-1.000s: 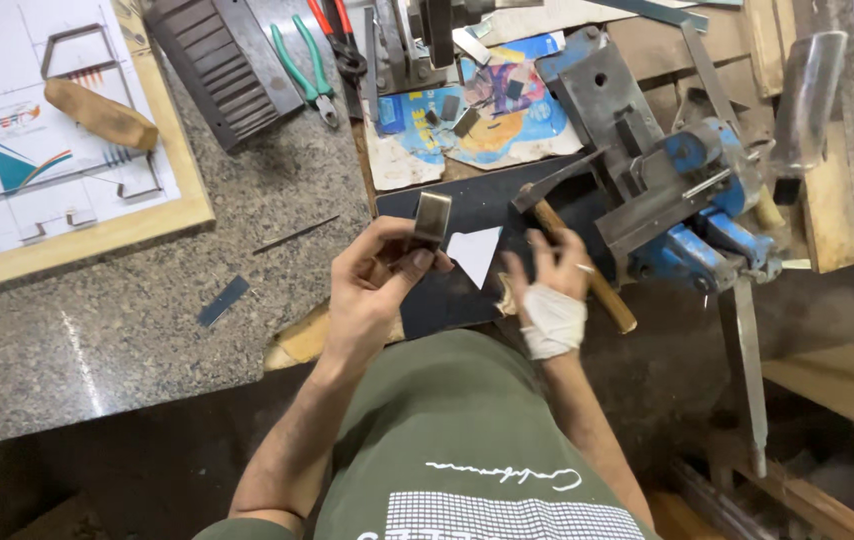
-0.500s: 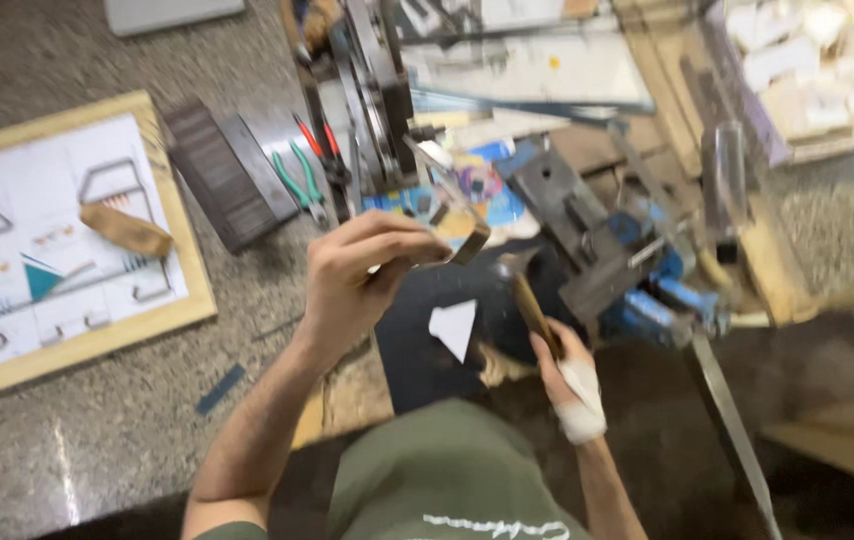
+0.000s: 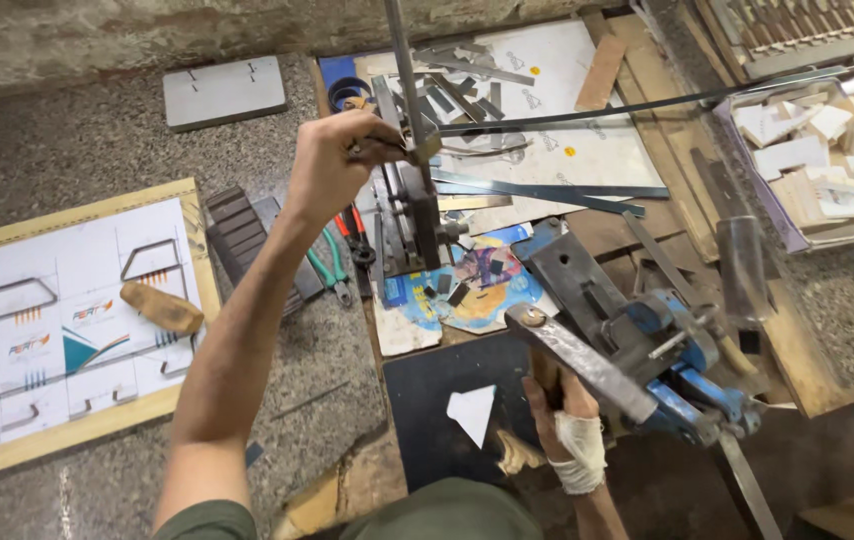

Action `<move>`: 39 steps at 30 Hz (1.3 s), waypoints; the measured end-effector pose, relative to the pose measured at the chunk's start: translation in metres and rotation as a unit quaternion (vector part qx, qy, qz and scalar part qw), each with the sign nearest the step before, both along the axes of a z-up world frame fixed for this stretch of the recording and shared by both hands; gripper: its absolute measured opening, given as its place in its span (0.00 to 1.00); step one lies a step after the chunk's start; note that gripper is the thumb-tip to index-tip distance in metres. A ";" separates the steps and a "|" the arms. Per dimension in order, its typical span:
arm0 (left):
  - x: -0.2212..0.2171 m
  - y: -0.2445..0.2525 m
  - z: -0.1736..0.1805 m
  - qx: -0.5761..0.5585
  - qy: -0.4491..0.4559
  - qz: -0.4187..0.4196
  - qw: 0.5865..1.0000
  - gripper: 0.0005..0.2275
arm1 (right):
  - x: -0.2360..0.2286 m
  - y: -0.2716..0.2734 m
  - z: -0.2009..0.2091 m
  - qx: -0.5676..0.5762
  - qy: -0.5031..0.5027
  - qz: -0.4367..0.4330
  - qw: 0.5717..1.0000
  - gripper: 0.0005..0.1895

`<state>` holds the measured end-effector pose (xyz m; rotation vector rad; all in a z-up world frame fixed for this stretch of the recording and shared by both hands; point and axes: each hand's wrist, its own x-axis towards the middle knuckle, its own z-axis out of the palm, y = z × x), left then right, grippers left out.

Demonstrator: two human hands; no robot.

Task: The person repeatedly places small metal pieces into a vise, secures them, and hammers them to shape. They frequently remove the pieces to check fit and alignment, then reinsert them for further hammering. The process continues with repeated adjustments and hammering until the pieces appear properly formed.

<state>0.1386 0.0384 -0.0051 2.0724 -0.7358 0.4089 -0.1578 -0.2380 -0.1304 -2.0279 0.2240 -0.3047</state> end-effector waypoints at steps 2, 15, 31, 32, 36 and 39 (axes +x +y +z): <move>0.005 0.000 -0.001 -0.003 0.023 -0.015 1.000 0.09 | 0.019 0.006 0.004 -0.072 -0.154 0.054 0.984 0.17; 0.003 -0.002 -0.001 0.075 -0.010 0.005 0.997 0.10 | 0.179 0.050 0.046 -0.095 -0.193 0.122 0.969 0.12; 0.005 -0.002 -0.004 0.059 0.006 -0.007 0.998 0.13 | 0.193 0.043 0.035 -0.257 -0.260 0.180 0.913 0.13; 0.003 -0.002 -0.006 0.053 -0.004 -0.009 0.999 0.13 | 0.194 0.040 0.030 -0.309 -0.242 0.176 0.903 0.13; 0.002 0.001 0.007 0.010 -0.041 -0.027 0.999 0.10 | 0.156 0.018 0.012 -0.276 -0.243 0.161 0.916 0.20; -0.010 -0.001 0.014 -0.090 -0.005 -0.088 0.992 0.08 | 0.102 0.008 -0.016 -0.124 -0.157 0.127 0.971 0.27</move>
